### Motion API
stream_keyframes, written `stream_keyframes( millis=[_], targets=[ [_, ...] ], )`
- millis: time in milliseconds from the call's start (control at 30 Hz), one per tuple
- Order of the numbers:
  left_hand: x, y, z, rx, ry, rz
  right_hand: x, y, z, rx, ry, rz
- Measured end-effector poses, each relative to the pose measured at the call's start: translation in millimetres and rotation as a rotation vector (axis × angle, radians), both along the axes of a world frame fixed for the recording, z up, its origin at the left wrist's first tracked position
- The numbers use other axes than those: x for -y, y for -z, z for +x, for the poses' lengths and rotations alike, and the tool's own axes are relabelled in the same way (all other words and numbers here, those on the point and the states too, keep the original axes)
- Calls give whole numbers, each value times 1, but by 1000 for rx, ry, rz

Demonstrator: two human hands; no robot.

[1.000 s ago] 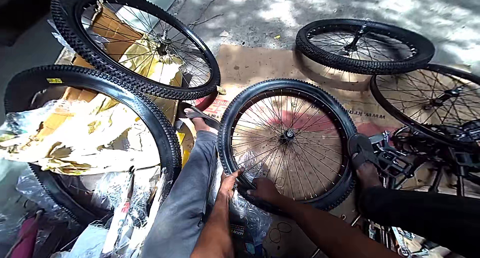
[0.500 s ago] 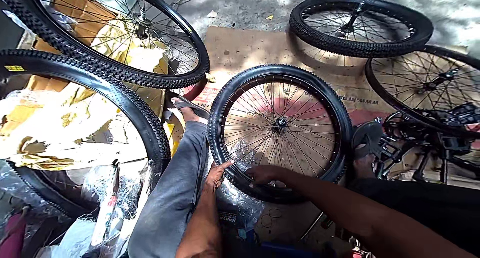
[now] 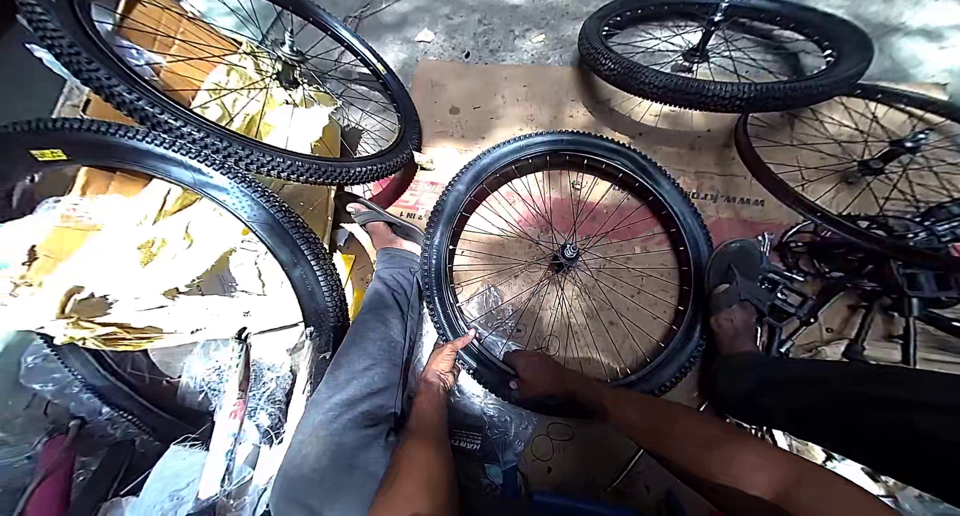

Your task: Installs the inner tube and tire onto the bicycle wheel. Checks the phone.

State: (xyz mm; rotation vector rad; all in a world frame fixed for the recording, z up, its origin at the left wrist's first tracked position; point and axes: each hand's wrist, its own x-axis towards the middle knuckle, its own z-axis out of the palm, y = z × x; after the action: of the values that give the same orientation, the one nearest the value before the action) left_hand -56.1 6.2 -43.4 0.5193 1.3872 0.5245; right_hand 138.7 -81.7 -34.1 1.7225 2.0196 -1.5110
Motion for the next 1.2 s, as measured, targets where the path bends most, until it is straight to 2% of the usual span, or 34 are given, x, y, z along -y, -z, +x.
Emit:
stream_keyframes(
  millis=[100,167,233,333,467,533,633,733,867,933,1033,1100,1200],
  targets=[
    [0,-11,22,-314,-181,162,-17,0,3,-53,-38,-126],
    [-18,-16,37,-543,-269,259,-25,-7,-1,-154,150,-244],
    [-45,-23,44,-734,-231,283,-22,-6,-14,-156,379,-263],
    [-70,-19,51,-918,-20,213,-12,-1,-33,-19,501,-189],
    [-77,17,43,-881,-85,197,-14,1,-40,60,537,-203],
    [-81,23,44,-804,-144,184,-15,1,-38,61,530,-189],
    [-83,13,37,-619,-163,166,-12,2,-37,53,506,-165],
    [-85,7,32,-521,-130,177,-17,2,-33,27,459,-181],
    [-64,-5,38,-643,-48,178,-12,3,-20,53,334,-187],
    [-41,-7,40,-621,-70,164,-4,-10,-4,155,175,-181],
    [2,-11,40,-504,-111,76,4,-64,10,357,12,-196],
    [16,-15,41,-476,-217,79,1,-86,9,367,57,-93],
    [-8,-22,41,-562,-192,239,-15,-71,1,158,183,202]
  ],
)
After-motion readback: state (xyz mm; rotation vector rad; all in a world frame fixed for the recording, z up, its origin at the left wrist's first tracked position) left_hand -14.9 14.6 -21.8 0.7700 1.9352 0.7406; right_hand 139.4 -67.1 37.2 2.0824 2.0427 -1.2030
